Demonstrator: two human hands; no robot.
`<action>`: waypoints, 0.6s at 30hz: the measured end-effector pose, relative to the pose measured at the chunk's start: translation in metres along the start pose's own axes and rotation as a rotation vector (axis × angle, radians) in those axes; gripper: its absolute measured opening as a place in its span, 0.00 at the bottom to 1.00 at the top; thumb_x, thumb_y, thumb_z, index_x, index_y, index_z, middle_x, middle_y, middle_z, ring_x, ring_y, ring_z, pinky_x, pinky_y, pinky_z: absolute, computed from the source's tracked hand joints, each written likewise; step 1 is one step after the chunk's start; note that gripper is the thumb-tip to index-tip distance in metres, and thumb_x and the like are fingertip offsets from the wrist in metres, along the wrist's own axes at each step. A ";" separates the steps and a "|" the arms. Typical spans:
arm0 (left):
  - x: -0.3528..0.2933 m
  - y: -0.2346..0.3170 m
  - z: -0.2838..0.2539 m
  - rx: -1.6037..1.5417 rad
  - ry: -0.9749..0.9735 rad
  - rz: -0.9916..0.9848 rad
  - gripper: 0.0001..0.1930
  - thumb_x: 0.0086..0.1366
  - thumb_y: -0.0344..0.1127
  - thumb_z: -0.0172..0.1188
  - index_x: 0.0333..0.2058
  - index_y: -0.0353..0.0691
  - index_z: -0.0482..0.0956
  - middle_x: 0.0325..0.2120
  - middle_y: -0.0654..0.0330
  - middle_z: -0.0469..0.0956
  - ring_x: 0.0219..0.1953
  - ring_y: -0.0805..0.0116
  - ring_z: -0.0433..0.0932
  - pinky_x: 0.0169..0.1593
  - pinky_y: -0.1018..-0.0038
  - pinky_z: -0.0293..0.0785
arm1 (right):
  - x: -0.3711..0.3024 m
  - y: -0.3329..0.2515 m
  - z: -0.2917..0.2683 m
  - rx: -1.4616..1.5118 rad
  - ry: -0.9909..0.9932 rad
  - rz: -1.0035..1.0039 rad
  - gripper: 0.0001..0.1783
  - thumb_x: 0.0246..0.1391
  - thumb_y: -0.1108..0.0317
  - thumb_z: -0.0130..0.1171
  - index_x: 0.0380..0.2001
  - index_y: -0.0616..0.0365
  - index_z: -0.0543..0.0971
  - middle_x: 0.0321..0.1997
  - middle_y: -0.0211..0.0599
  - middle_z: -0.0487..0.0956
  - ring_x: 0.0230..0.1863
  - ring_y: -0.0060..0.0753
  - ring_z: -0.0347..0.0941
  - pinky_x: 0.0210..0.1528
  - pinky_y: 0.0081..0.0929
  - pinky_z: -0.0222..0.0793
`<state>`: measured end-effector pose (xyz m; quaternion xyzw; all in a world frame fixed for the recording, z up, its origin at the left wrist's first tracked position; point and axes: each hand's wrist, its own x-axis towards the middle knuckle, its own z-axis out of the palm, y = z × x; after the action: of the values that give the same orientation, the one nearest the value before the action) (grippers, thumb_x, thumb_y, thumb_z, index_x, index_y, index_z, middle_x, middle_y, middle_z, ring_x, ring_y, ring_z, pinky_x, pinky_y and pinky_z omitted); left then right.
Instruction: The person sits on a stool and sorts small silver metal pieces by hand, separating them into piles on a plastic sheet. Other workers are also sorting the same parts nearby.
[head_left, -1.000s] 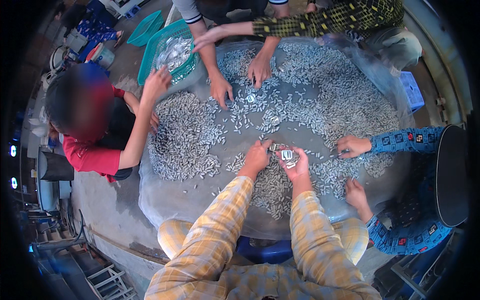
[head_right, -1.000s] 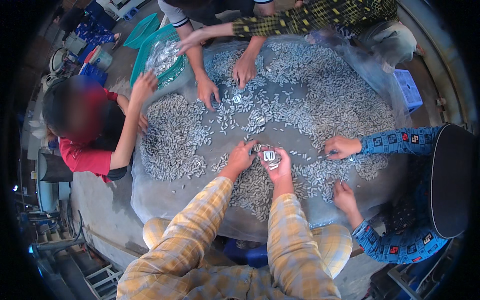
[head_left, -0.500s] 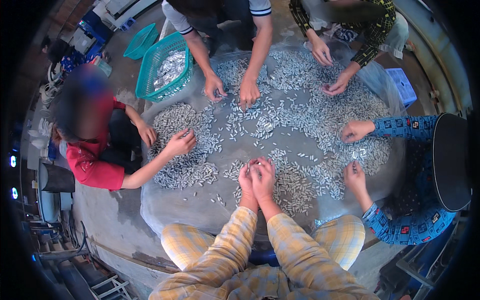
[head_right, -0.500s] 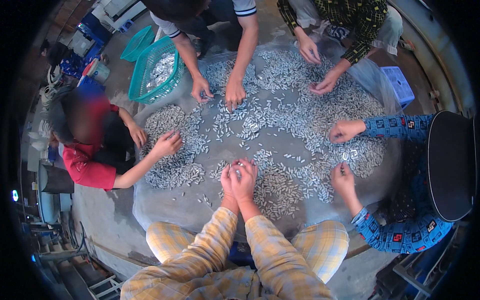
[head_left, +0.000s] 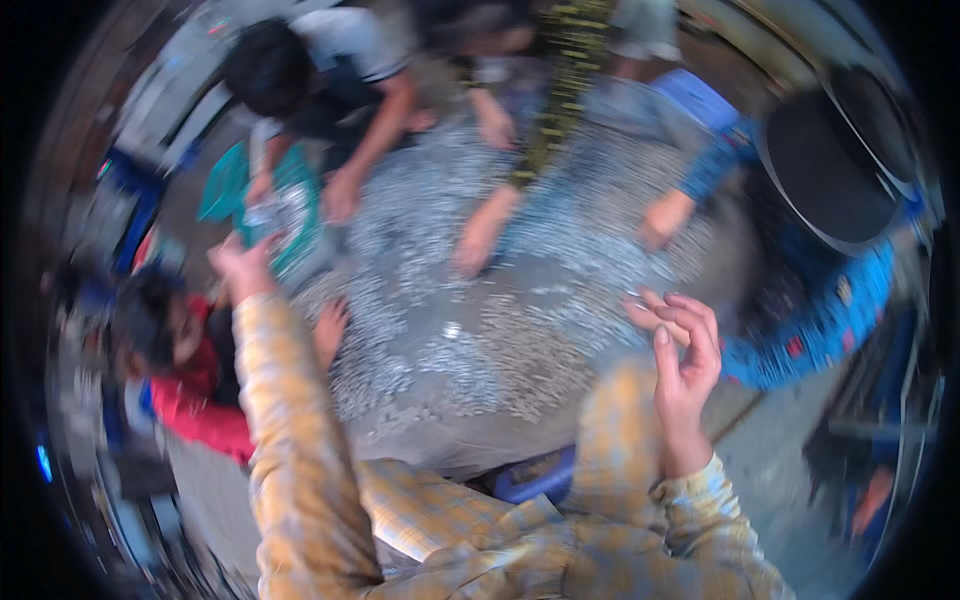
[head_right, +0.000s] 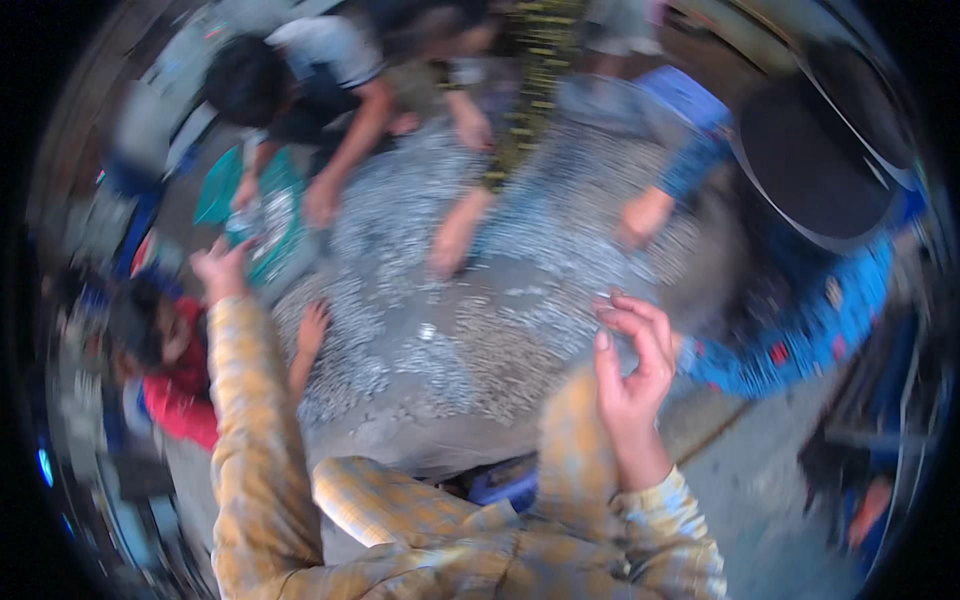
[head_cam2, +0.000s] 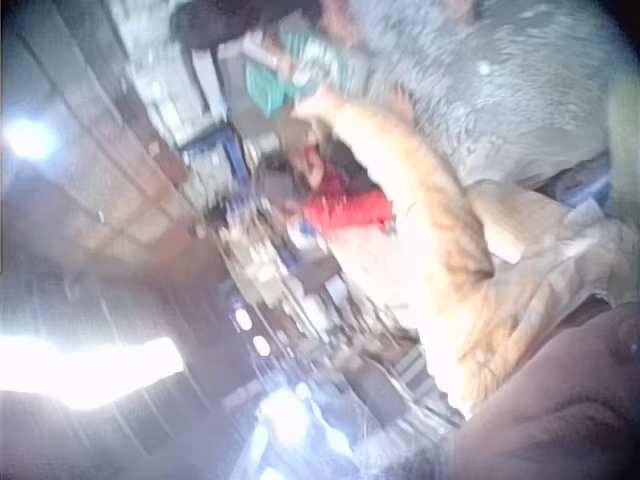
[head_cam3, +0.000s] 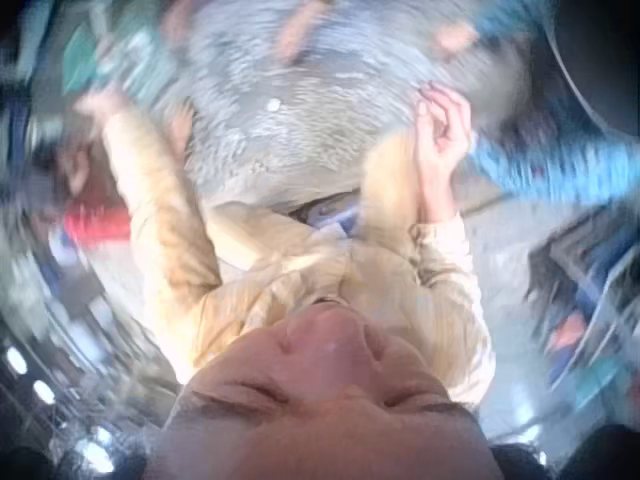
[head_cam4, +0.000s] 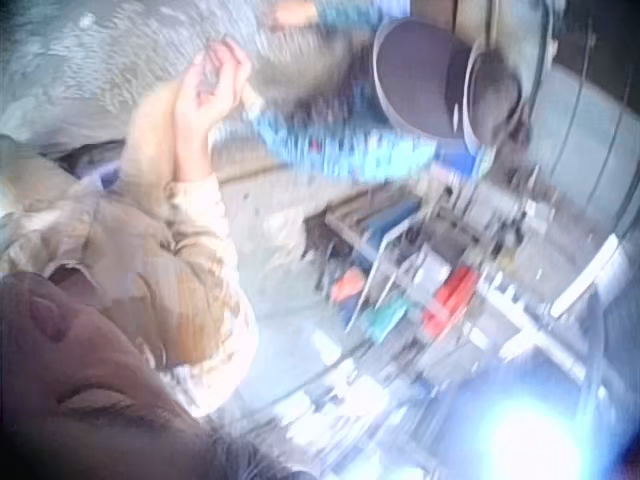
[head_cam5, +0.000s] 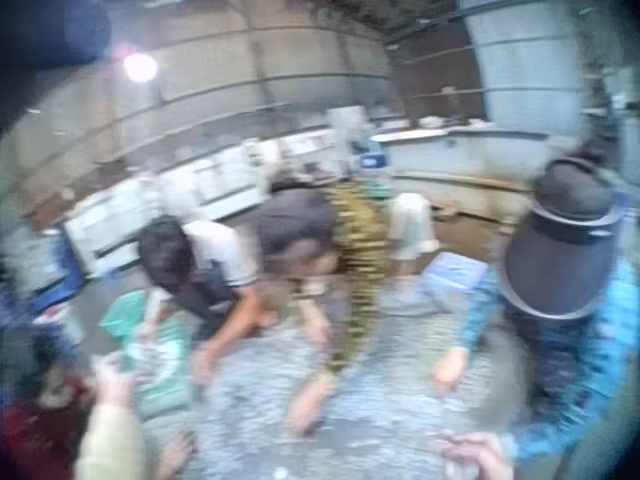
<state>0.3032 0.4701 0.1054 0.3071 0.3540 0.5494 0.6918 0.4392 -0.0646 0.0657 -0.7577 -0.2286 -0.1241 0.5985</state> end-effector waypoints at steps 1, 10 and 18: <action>-0.019 0.012 0.005 0.040 -0.037 0.079 0.37 0.58 0.52 0.37 0.57 0.30 0.41 0.58 0.43 0.43 0.60 0.39 0.43 0.53 0.34 0.46 | -0.007 0.020 -0.026 -0.054 0.044 0.056 0.06 0.42 0.75 0.56 0.28 0.62 0.76 0.36 0.43 0.73 0.42 0.37 0.68 0.47 0.30 0.61; -0.103 -0.062 -0.158 0.482 -0.082 -0.492 0.31 0.56 0.57 0.53 0.54 0.50 0.56 0.55 0.50 0.53 0.52 0.48 0.61 0.51 0.50 0.61 | -0.254 0.221 -0.172 -0.582 -0.046 1.069 0.09 0.41 0.66 0.56 0.29 0.54 0.78 0.28 0.39 0.77 0.31 0.39 0.74 0.37 0.35 0.70; -0.200 -0.010 -0.218 0.811 0.031 -0.511 0.28 0.59 0.53 0.51 0.54 0.48 0.59 0.49 0.55 0.64 0.47 0.55 0.67 0.49 0.63 0.64 | -0.332 0.282 -0.106 -0.503 -0.434 1.140 0.10 0.41 0.62 0.57 0.29 0.52 0.78 0.29 0.42 0.78 0.35 0.45 0.74 0.40 0.37 0.70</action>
<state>0.0992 0.2802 0.0061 0.4472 0.6141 0.1837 0.6238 0.3005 -0.2833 -0.3006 -0.8846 0.1289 0.3182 0.3155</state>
